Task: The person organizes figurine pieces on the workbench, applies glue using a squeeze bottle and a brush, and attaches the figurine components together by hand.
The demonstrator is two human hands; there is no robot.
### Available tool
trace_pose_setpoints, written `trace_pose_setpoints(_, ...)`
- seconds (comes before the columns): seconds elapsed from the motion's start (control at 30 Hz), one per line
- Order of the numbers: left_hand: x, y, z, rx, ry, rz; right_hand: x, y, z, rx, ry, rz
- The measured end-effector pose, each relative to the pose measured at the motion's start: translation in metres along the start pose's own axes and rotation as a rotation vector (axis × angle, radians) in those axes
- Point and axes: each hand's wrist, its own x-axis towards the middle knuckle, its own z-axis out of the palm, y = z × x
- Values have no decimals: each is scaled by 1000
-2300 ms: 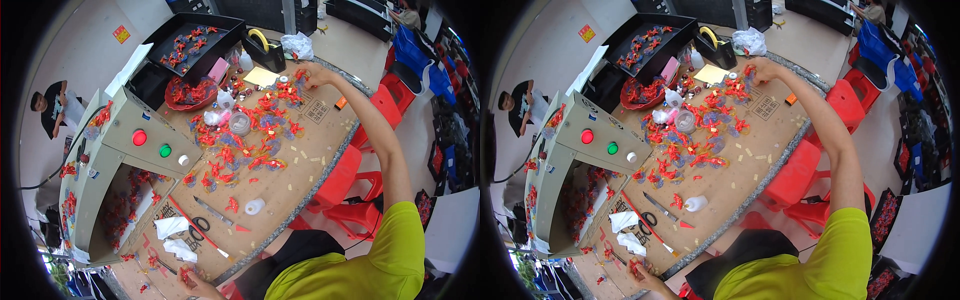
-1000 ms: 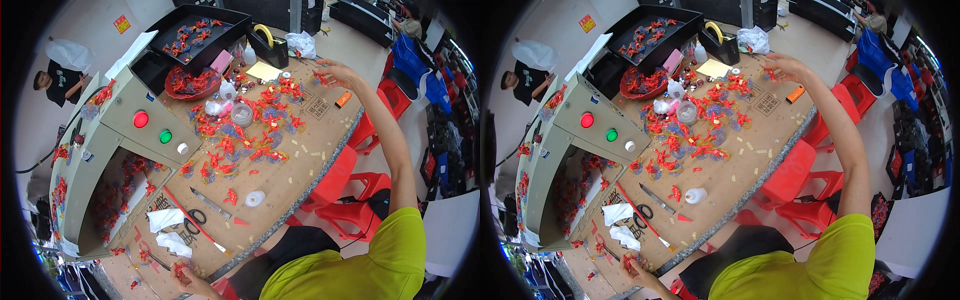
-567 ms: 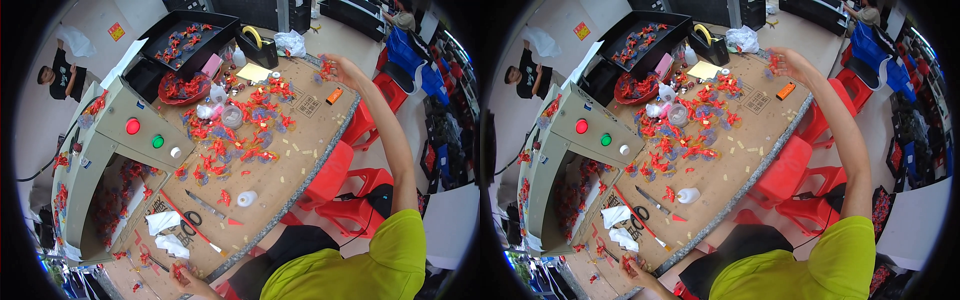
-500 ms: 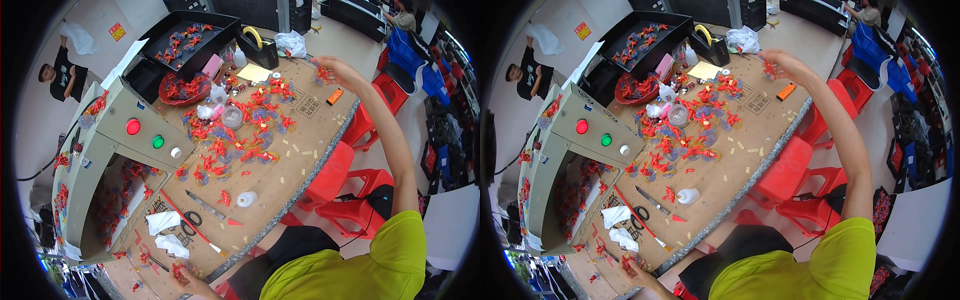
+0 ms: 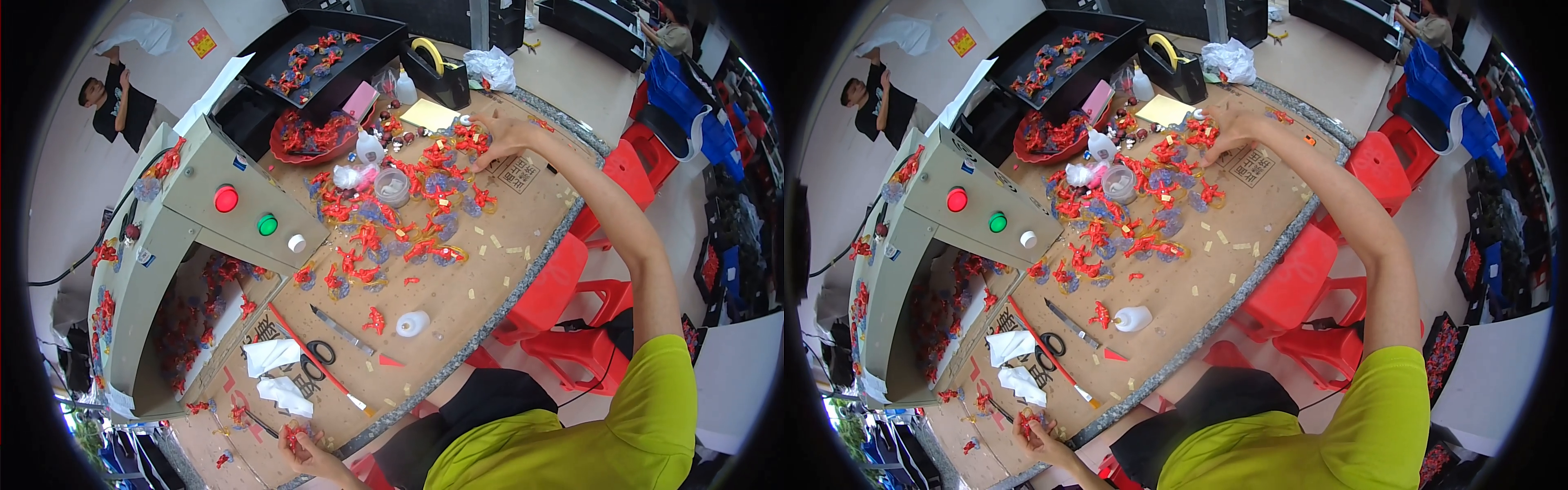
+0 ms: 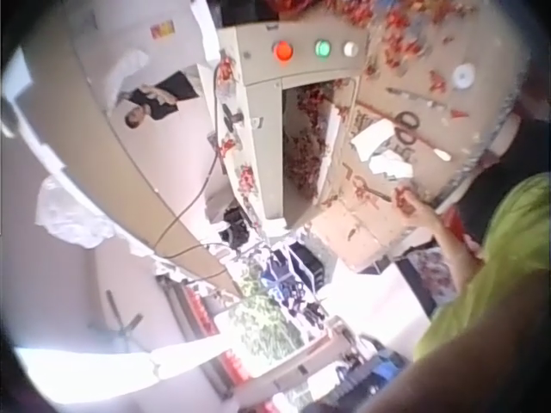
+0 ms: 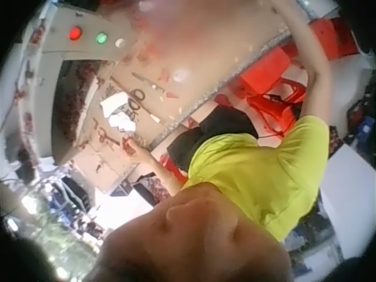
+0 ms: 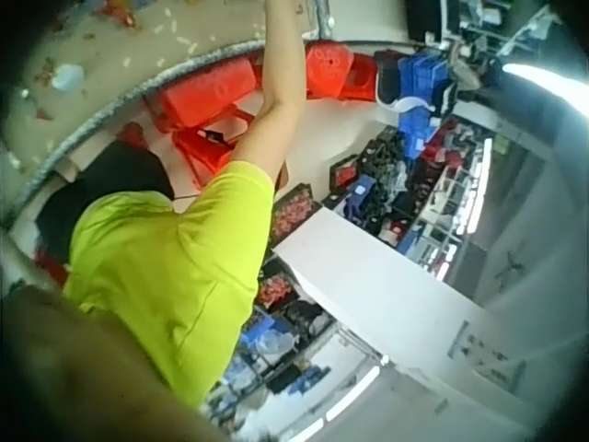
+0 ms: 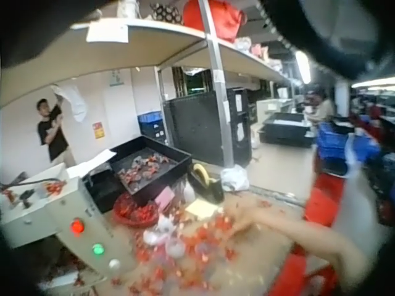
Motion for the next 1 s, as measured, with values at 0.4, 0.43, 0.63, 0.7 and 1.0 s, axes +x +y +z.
trace_pose_setpoints(0.4,-1,1,-1,27,9,-2,24,-18,-12,14,-258,108)
trace_pose_setpoints(0.43,-1,1,0,27,8,-4,27,-15,-12,57,-268,114)
trace_pose_setpoints(0.63,0,0,1,53,26,18,31,3,-1,242,-140,83)
trace_pose_setpoints(0.7,0,-1,0,47,26,22,25,-2,-2,231,-110,49)
trace_pose_setpoints(1.0,-2,0,-1,45,20,11,30,-28,-2,109,-187,217)
